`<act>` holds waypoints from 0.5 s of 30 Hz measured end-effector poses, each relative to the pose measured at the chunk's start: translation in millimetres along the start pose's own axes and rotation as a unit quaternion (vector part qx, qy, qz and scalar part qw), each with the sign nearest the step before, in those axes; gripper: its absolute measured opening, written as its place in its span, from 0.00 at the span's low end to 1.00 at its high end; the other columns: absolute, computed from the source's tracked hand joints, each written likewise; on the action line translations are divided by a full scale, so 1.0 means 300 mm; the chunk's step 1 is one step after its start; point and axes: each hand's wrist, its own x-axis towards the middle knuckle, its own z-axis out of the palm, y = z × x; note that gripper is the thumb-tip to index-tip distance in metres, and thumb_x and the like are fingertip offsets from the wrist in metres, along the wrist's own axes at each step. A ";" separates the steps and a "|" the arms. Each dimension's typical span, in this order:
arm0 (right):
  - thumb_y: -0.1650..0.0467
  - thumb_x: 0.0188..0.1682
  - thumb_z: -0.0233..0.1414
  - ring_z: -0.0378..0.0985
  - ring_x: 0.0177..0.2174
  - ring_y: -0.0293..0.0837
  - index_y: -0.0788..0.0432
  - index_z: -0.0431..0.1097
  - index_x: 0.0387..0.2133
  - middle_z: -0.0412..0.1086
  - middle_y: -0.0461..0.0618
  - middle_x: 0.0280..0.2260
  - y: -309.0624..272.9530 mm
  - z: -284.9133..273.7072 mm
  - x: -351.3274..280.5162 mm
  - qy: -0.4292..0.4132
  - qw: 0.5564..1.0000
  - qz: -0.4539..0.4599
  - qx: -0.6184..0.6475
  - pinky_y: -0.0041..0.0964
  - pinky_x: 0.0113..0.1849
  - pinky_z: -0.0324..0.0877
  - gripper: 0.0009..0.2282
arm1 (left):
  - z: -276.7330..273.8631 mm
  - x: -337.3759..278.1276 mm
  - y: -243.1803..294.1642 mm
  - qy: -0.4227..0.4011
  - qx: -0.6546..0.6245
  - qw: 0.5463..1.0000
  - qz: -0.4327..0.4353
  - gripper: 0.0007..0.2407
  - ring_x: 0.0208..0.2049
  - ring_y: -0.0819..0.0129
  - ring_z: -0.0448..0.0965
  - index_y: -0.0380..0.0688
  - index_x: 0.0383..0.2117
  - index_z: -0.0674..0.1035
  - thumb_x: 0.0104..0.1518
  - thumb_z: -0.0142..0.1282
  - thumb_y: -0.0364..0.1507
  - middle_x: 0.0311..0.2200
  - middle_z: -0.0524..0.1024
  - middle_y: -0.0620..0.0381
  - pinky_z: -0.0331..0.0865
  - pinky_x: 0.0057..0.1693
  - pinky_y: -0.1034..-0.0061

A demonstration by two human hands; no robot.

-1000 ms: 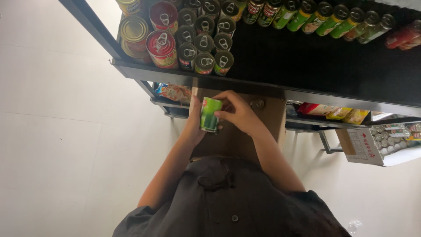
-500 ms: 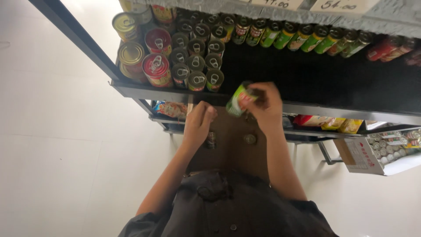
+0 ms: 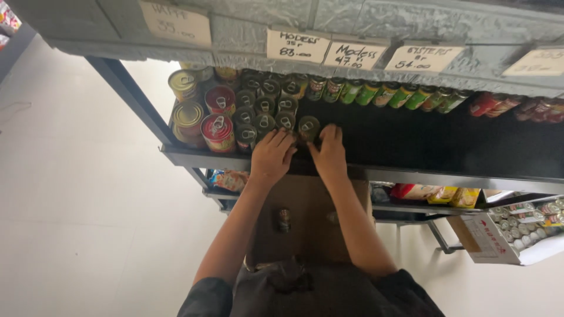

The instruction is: Stocking canned food items from a cardboard box onto retail shelves.

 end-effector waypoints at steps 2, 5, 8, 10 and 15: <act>0.70 0.48 0.62 0.73 0.32 0.60 0.67 0.65 0.40 0.65 0.62 0.39 -0.019 0.008 -0.007 -0.028 0.993 0.091 -0.063 0.51 0.31 0.73 0.15 | -0.004 -0.001 0.010 0.009 -0.021 1.000 0.004 0.14 0.49 0.52 0.76 0.44 0.42 0.76 0.50 0.64 0.25 0.47 0.75 0.53 0.74 0.51 0.62; 0.59 0.54 0.55 0.80 0.34 0.55 0.60 0.75 0.31 0.75 0.56 0.31 0.035 0.072 0.021 -0.228 0.935 0.159 -0.219 0.51 0.37 0.75 0.15 | -0.008 -0.005 0.023 0.010 -0.024 1.000 -0.010 0.15 0.47 0.52 0.77 0.43 0.43 0.77 0.48 0.63 0.24 0.46 0.76 0.51 0.74 0.48 0.62; 0.64 0.56 0.49 0.81 0.29 0.57 0.59 0.77 0.30 0.75 0.57 0.27 0.161 0.190 0.069 -0.246 0.934 0.182 -0.184 0.55 0.32 0.78 0.13 | -0.002 -0.017 0.017 -0.005 -0.023 0.999 -0.022 0.14 0.47 0.52 0.77 0.43 0.43 0.77 0.50 0.63 0.24 0.46 0.77 0.51 0.74 0.48 0.63; 0.66 0.56 0.49 0.79 0.34 0.61 0.62 0.78 0.33 0.76 0.62 0.33 0.264 0.275 0.142 -0.188 0.966 0.115 -0.134 0.55 0.35 0.75 0.13 | -0.004 0.000 0.010 0.027 -0.023 0.999 -0.007 0.17 0.46 0.50 0.77 0.40 0.46 0.78 0.48 0.63 0.24 0.48 0.78 0.49 0.74 0.50 0.61; 0.66 0.57 0.46 0.80 0.38 0.62 0.64 0.77 0.35 0.76 0.66 0.39 0.244 0.292 0.196 -0.201 0.957 0.123 -0.167 0.55 0.38 0.76 0.14 | 0.012 -0.025 0.003 0.057 -0.032 0.998 0.004 0.17 0.46 0.48 0.77 0.41 0.44 0.78 0.46 0.64 0.24 0.48 0.78 0.47 0.74 0.51 0.61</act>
